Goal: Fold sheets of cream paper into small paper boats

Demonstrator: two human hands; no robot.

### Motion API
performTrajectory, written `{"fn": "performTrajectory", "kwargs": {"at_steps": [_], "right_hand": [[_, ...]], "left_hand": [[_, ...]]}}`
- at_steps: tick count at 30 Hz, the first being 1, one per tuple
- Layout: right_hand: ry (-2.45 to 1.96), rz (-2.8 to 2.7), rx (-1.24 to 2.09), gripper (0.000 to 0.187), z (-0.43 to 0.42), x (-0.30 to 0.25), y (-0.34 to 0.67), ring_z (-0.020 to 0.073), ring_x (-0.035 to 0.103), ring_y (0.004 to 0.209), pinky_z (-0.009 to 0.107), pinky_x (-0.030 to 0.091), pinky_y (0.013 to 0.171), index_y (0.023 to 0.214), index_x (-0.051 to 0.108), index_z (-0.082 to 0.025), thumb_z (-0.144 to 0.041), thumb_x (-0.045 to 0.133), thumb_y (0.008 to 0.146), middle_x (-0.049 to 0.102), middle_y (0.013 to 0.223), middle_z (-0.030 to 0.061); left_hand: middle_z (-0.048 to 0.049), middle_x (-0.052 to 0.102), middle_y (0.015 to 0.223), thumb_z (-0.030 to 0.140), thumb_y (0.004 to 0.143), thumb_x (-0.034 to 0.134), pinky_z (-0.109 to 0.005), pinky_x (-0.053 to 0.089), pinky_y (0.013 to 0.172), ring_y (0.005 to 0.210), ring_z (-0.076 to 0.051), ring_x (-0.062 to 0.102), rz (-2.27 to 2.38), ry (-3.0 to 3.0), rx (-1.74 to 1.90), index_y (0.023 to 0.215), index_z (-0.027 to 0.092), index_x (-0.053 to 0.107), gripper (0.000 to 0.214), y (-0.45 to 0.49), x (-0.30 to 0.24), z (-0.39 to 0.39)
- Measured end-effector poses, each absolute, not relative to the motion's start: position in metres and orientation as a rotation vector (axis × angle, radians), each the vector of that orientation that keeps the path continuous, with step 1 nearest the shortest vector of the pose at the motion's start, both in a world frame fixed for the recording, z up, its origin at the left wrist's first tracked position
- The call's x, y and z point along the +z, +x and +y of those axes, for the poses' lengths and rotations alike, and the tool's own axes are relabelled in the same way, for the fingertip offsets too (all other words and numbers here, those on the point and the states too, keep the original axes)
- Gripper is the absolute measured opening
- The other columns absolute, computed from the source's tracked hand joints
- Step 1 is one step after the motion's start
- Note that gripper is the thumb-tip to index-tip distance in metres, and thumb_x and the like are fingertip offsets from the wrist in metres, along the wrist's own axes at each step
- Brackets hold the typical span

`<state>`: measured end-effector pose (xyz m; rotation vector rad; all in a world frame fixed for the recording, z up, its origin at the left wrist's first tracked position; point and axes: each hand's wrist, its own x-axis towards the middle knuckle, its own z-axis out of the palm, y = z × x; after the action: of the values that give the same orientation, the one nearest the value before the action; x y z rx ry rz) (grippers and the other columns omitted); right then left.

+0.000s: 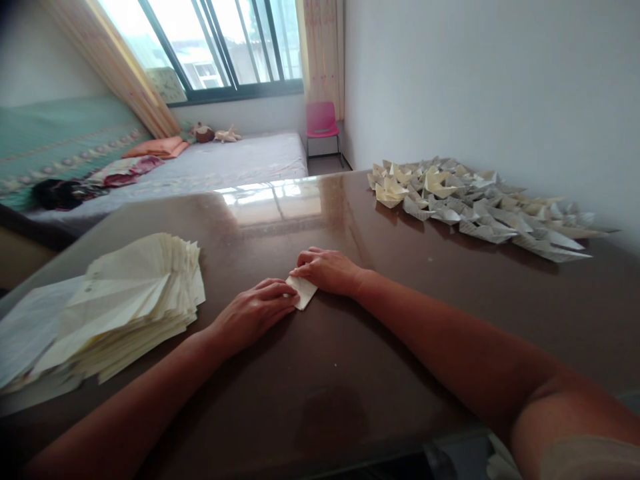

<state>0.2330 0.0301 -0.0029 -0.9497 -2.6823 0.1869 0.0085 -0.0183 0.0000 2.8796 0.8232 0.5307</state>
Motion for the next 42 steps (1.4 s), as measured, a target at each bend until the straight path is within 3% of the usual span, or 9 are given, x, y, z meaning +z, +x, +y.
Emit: {"fn": "performTrajectory", "kwargs": {"at_steps": [5, 9, 13, 18, 22, 26, 30, 34, 42], "right_hand": [[-1.013, -2.664, 0.098, 0.026, 0.029, 0.011, 0.239, 0.02, 0.054, 0.1, 0.029, 0.043, 0.081, 0.107, 0.07, -0.026, -0.022, 0.05, 0.092, 0.064, 0.107, 0.0075], [-0.798, -2.602, 0.594, 0.019, 0.029, 0.023, 0.244, 0.0132, 0.057, 0.082, 0.022, 0.044, 0.072, 0.099, 0.07, -0.02, -0.031, 0.06, 0.087, 0.065, 0.095, 0.0043], [-0.755, -2.724, 0.802, 0.034, 0.032, 0.023, 0.248, 0.0119, 0.055, 0.072, 0.021, 0.041, 0.064, 0.091, 0.068, -0.017, -0.042, 0.075, 0.07, 0.062, 0.082, 0.0011], [-0.759, -2.72, 0.768, 0.014, 0.035, 0.014, 0.25, 0.0099, 0.055, 0.069, 0.02, 0.041, 0.066, 0.089, 0.068, -0.016, -0.025, 0.062, 0.08, 0.063, 0.083, 0.0015], [-0.815, -2.669, 0.853, 0.016, 0.037, 0.014, 0.253, 0.0095, 0.055, 0.066, 0.02, 0.04, 0.063, 0.089, 0.069, -0.015, -0.025, 0.059, 0.082, 0.065, 0.079, 0.0008], [-0.945, -2.598, 0.947, 0.021, 0.038, 0.016, 0.254, 0.0104, 0.055, 0.066, 0.02, 0.039, 0.062, 0.091, 0.069, -0.014, -0.031, 0.058, 0.084, 0.067, 0.078, 0.0005], [-1.111, -2.583, 0.897, 0.017, 0.035, 0.018, 0.248, 0.0107, 0.053, 0.064, 0.021, 0.036, 0.059, 0.088, 0.068, -0.015, -0.027, 0.056, 0.084, 0.066, 0.074, 0.0001], [-1.287, -2.496, 0.867, 0.014, 0.03, 0.018, 0.241, 0.0129, 0.059, 0.073, 0.021, 0.038, 0.063, 0.093, 0.062, -0.017, -0.026, 0.059, 0.083, 0.068, 0.084, 0.0026], [-1.48, -2.535, 0.52, 0.012, 0.019, 0.015, 0.23, 0.0143, 0.059, 0.071, 0.023, 0.032, 0.058, 0.093, 0.056, -0.022, -0.032, 0.053, 0.087, 0.068, 0.083, 0.0014]], "left_hand": [[-0.0034, 0.067, 0.102, 0.028, 0.094, 0.049, -0.028, 0.053, 0.086, 0.1, -0.016, 0.058, 0.847, 2.966, 0.591, 0.102, 0.022, 0.067, 0.021, 0.006, -0.005, -0.015], [-0.0044, 0.067, 0.1, 0.027, 0.094, 0.047, -0.028, 0.053, 0.083, 0.097, -0.015, 0.059, 0.817, 3.008, 0.605, 0.105, 0.021, 0.066, 0.022, 0.003, -0.005, -0.013], [-0.0052, 0.067, 0.095, 0.026, 0.094, 0.047, -0.027, 0.052, 0.078, 0.091, -0.016, 0.058, 0.859, 2.98, 0.599, 0.1, 0.02, 0.066, 0.021, 0.005, -0.003, -0.012], [-0.0054, 0.067, 0.091, 0.027, 0.093, 0.048, -0.028, 0.051, 0.08, 0.089, -0.016, 0.057, 0.988, 2.826, 0.626, 0.095, 0.019, 0.067, 0.021, 0.007, -0.002, -0.014], [-0.004, 0.068, 0.096, 0.028, 0.091, 0.05, -0.029, 0.049, 0.081, 0.091, -0.017, 0.057, 1.058, 2.687, 0.628, 0.099, 0.022, 0.067, 0.02, 0.002, -0.004, -0.011], [-0.0016, 0.069, 0.086, 0.03, 0.089, 0.052, -0.028, 0.048, 0.075, 0.082, -0.015, 0.059, 1.161, 2.498, 0.668, 0.094, 0.022, 0.069, 0.019, 0.0, -0.006, -0.004], [-0.0003, 0.068, 0.083, 0.03, 0.088, 0.053, -0.026, 0.046, 0.068, 0.076, -0.014, 0.06, 1.333, 2.394, 0.631, 0.093, 0.022, 0.067, 0.017, 0.006, -0.006, -0.001], [0.0019, 0.066, 0.078, 0.033, 0.088, 0.051, -0.026, 0.042, 0.062, 0.071, -0.015, 0.059, 1.488, 2.41, 0.529, 0.096, 0.024, 0.062, 0.016, 0.013, -0.003, -0.002], [0.0018, 0.065, 0.082, 0.033, 0.091, 0.047, -0.025, 0.041, 0.063, 0.076, -0.016, 0.059, 1.586, 2.513, 0.434, 0.103, 0.026, 0.057, 0.017, 0.021, -0.001, -0.003]]}}
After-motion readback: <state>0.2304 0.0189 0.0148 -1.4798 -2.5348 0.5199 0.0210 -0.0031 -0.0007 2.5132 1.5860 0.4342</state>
